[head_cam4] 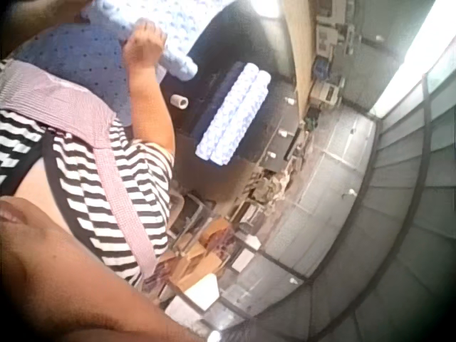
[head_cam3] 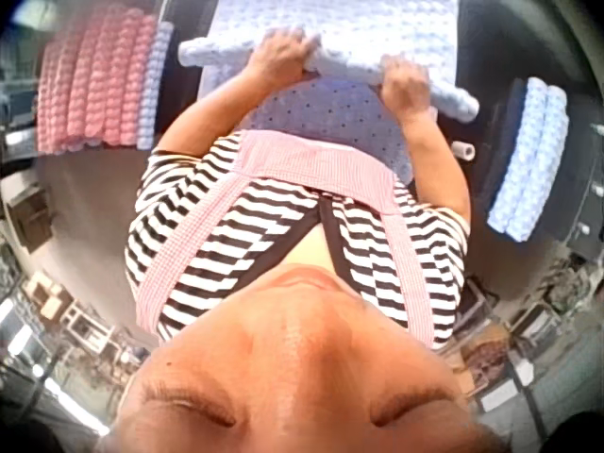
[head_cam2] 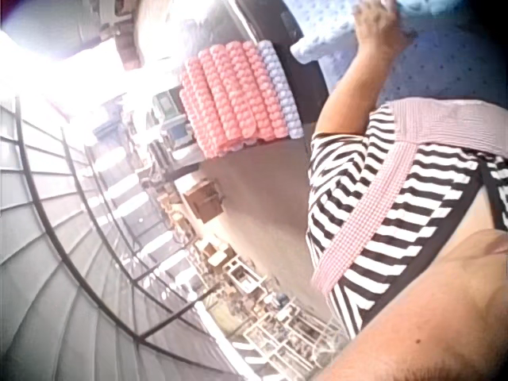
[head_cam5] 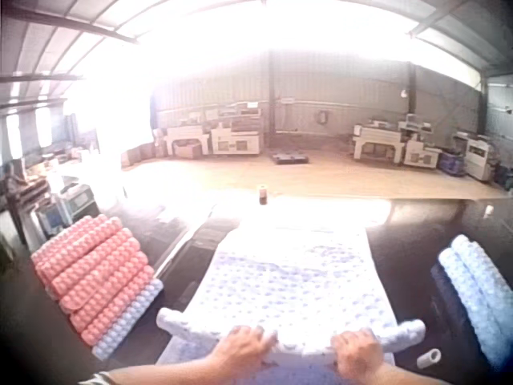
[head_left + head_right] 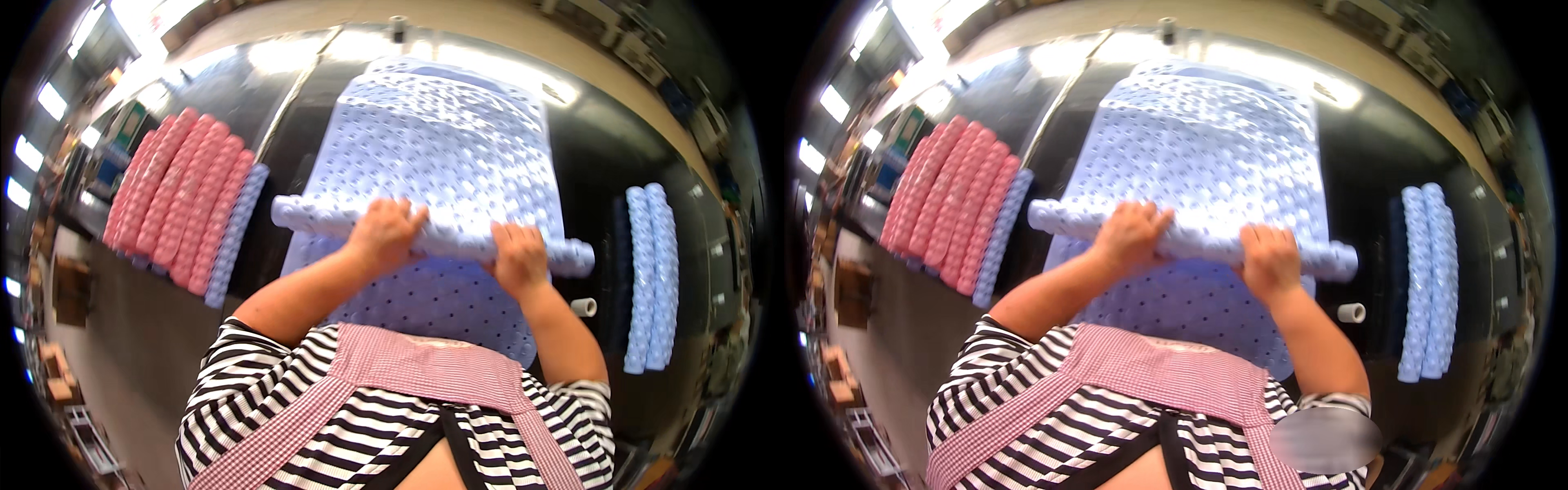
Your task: The person rolls textured blue bath mats one by one, securing each roll with a piece of clear adhesive tape, and places the finished rolls into a container.
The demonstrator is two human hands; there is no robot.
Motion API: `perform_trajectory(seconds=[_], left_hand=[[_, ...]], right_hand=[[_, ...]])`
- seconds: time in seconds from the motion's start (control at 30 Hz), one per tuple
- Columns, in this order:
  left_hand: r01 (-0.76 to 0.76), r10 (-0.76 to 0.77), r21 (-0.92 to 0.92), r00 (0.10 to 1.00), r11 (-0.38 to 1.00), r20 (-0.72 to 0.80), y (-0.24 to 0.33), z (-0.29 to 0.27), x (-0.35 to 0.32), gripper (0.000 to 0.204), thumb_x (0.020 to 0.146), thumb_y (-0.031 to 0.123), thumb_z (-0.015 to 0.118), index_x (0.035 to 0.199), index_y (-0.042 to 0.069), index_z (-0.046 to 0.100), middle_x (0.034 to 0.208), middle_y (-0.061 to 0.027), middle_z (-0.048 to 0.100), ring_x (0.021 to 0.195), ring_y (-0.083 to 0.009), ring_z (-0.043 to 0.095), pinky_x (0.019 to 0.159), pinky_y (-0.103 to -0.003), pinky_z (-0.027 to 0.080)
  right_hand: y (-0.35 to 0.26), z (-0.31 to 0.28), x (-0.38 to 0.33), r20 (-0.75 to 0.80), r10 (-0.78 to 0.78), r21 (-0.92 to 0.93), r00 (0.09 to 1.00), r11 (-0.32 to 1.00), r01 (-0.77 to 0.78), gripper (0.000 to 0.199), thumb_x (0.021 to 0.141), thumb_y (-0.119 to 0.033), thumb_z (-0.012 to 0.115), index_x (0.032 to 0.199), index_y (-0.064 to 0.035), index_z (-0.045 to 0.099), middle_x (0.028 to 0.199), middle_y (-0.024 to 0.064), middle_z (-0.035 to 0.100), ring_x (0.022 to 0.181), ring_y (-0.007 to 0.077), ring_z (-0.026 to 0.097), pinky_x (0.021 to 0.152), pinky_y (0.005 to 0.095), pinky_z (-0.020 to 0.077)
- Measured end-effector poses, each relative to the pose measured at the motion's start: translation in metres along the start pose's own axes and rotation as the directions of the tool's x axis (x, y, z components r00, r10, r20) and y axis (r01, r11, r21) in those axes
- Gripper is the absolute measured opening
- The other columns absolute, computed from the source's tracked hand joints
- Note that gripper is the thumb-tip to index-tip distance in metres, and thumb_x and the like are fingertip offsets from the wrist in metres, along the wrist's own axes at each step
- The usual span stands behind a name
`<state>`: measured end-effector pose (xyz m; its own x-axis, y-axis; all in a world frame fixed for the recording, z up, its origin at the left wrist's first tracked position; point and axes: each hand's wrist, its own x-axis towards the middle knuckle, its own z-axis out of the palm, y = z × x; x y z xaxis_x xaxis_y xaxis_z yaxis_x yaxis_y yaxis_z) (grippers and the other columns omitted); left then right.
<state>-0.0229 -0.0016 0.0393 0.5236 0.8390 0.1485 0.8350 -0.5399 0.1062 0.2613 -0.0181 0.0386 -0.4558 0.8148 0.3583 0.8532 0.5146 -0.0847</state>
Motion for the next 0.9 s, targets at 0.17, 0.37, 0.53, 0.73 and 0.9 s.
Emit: perform_trajectory(seconds=[0.17,0.37,0.53,0.73,0.9], left_hand=[[0.019,0.016,-0.187,0.983,0.982,0.184,0.035,0.041,-0.094,0.078,0.074,0.046,0.084,0.135,0.009,0.054,0.11,-0.0152,0.059,0.106,-0.0358,0.059,0.095,-0.052,0.042],[-0.235,0.217,-0.181,0.969,0.955,-0.115,0.054,0.065,-0.102,0.089,0.075,0.045,0.083,0.15,0.017,0.046,0.147,-0.0251,0.045,0.142,-0.0412,0.042,0.116,-0.066,0.024],[-0.074,0.08,-0.273,0.997,0.959,0.012,0.038,0.065,-0.038,0.068,0.088,0.055,0.068,0.142,0.015,0.056,0.15,-0.0223,0.047,0.145,-0.0406,0.037,0.118,-0.066,0.019],[0.083,-0.062,-0.24,0.994,0.967,0.094,-0.014,0.068,0.084,0.045,0.097,0.048,0.062,0.127,0.016,0.071,0.149,-0.0185,0.049,0.144,-0.0373,0.04,0.12,-0.056,0.025],[0.064,-0.068,-0.223,0.998,0.973,-0.007,-0.017,0.072,0.099,0.03,0.091,0.031,0.07,0.114,0.012,0.073,0.127,-0.013,0.063,0.123,-0.0303,0.056,0.105,-0.045,0.043]], right_hand=[[-0.051,0.036,-0.107,0.13,0.037,0.132,0.991,0.99,-0.054,0.054,0.062,-0.026,0.085,0.109,-0.0065,0.068,0.1,0.0136,0.068,0.094,0.0351,0.064,0.087,0.0468,0.0469],[-0.03,0.027,-0.067,0.375,0.072,0.197,0.924,0.968,-0.155,0.07,0.058,-0.046,0.093,0.106,-0.0035,0.064,0.104,0.0135,0.065,0.1,0.0352,0.061,0.09,0.0476,0.0459],[0.003,0.041,-0.032,0.181,0.088,0.408,0.98,0.899,-0.156,0.066,0.06,-0.039,0.094,0.108,-0.0045,0.064,0.1,0.0103,0.064,0.097,0.032,0.061,0.094,0.0463,0.0458],[-0.046,0.057,-0.024,-0.002,0.119,0.103,0.993,0.988,-0.118,0.049,0.076,-0.027,0.083,0.118,-0.0087,0.066,0.131,0.0157,0.062,0.125,0.0353,0.057,0.107,0.0487,0.0406],[-0.032,0.077,-0.019,-0.028,0.109,0.161,0.994,0.982,-0.103,0.07,0.074,-0.032,0.084,0.135,-0.0122,0.055,0.147,0.0147,0.049,0.142,0.034,0.042,0.12,0.0516,0.025]])
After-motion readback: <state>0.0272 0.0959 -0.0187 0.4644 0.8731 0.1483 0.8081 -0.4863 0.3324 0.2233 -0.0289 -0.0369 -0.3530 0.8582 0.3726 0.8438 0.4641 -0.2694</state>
